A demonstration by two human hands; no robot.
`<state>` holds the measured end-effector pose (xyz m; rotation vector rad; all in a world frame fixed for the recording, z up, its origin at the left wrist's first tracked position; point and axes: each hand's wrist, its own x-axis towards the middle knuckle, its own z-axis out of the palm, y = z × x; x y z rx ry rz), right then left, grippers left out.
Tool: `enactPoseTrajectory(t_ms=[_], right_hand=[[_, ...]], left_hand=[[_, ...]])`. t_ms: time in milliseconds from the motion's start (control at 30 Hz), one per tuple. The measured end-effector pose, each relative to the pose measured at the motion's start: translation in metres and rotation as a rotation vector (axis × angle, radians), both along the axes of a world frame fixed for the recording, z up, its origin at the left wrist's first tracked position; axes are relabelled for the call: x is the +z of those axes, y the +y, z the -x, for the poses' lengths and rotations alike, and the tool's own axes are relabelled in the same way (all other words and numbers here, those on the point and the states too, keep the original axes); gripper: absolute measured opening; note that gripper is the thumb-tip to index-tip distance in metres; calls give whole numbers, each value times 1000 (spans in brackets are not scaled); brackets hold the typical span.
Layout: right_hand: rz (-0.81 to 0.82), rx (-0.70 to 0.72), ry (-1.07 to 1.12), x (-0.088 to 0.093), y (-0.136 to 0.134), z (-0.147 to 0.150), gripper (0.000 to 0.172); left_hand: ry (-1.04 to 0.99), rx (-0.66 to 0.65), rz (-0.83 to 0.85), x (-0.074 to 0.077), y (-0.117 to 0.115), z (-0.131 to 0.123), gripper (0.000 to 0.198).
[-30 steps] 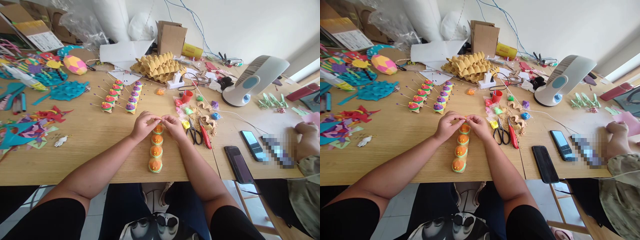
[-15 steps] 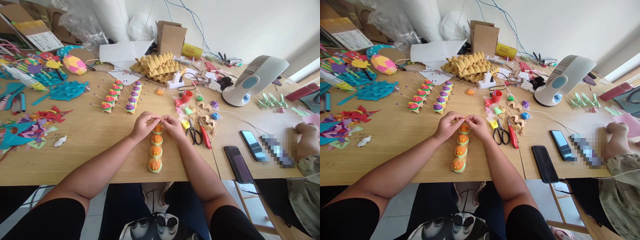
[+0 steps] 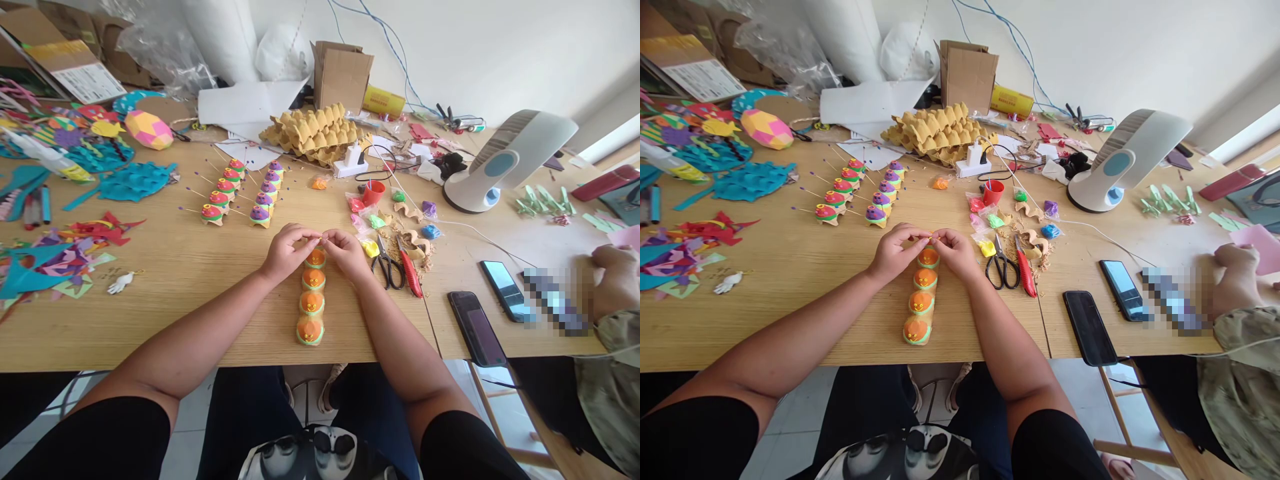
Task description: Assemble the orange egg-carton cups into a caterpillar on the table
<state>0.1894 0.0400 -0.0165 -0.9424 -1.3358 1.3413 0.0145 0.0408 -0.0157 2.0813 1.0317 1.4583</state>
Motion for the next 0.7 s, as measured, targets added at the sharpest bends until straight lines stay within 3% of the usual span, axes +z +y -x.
enactPoseTrajectory(t_ms=[700], right_hand=[[51,26,33,3,-2,1,41]], left_hand=[[5,45,0,0,-1,1,11]])
